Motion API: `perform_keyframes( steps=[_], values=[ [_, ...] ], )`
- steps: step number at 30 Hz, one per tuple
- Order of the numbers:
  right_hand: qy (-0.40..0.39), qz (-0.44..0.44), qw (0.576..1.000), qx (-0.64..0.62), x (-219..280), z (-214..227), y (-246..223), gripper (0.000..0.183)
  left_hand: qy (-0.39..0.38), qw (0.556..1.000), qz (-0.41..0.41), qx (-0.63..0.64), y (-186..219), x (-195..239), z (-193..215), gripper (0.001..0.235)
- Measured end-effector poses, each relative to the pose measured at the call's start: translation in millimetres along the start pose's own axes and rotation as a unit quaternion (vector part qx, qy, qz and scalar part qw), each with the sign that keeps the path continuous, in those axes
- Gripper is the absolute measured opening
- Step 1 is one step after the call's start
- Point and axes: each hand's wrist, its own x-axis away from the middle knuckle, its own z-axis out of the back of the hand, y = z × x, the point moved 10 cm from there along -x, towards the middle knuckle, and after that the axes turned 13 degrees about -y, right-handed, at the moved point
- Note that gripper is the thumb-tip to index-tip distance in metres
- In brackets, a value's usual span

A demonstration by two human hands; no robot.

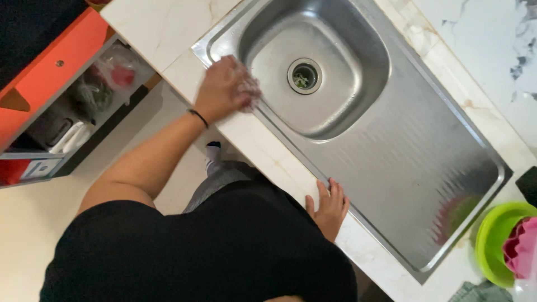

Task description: The person wipes a green bowl and a clear plastic container with a green cloth, then stacks them with other bowls. The person then wipes the kitchen sink and countertop with a red and white cloth.

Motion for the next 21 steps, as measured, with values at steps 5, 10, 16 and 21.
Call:
perform_keyframes(
  steps=[5,10,16,21],
  values=[
    [-0.015,-0.012,0.998,-0.065,-4.2,9.5,-4.5,0.051,0.120,0.984,0.070,-0.109,-124.9,-27.0,17.9,0.071],
    [-0.007,-0.023,0.997,-0.067,-1.9,11.9,-4.6,0.049,0.079,0.995,0.033,-0.057,-127.5,-95.5,5.7,0.061],
    [0.002,-0.042,0.998,-0.051,-3.3,12.0,-3.2,0.049,0.027,0.993,-0.075,-0.088,-117.1,-182.5,-38.4,0.060],
    [0.030,-0.075,0.995,-0.051,-15.1,30.4,-6.9,0.049,0.022,0.982,-0.138,-0.126,-104.0,-278.4,-64.7,0.068]
  ],
)
